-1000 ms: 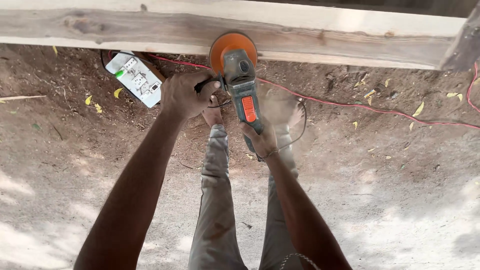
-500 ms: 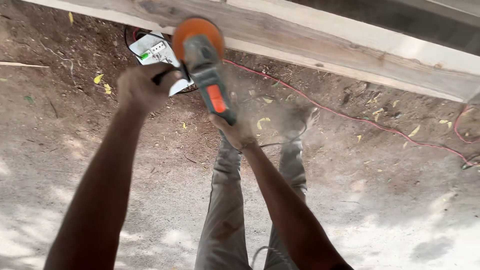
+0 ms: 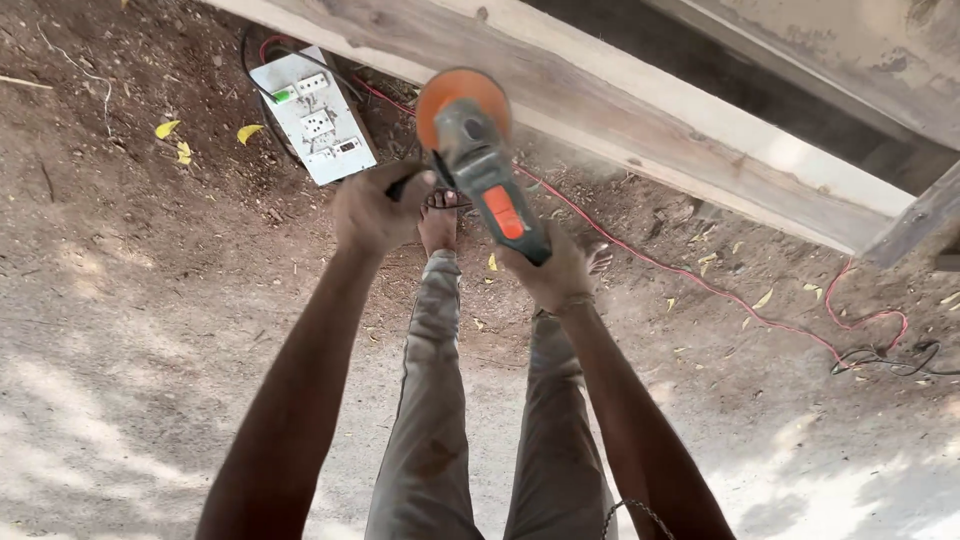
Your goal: The person walks to a wooden frame and uses a power sander to sand its inner and outer surfaces. They then move to a different wooden frame and sand its edges and surfaces with the power sander.
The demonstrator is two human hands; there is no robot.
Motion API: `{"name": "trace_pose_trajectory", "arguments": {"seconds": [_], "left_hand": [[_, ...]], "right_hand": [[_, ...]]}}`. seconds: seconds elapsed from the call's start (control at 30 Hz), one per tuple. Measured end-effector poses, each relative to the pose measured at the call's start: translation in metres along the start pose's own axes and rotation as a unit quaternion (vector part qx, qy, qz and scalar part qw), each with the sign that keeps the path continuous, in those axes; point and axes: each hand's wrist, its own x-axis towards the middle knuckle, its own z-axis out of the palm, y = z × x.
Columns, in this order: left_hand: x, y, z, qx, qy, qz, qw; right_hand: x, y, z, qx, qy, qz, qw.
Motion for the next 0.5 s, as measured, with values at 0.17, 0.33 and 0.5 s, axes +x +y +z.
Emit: {"name": "trace_pose_trajectory", "arguments": {"seconds": [0.17,0.33,0.5], "left_hand": [[-0.009,0.034,0.039,-0.003,-0.063,0.007,0.998],[-0.005,0.034,0.023,0.005,-0.033,0.048,0.998],[0.02,-0.029,-0.048,-0.006,0.038,-0.024,0.999]], "right_hand": [[-0.017,0.068,-0.016,0.045,0.027,0.043,0.998],[-0.006,0.068,-0.007,0.008,0.064,-0.033,0.997],[0.043,-0.042,0.025,0.039,-0.036,-0.041,0.998]]}}
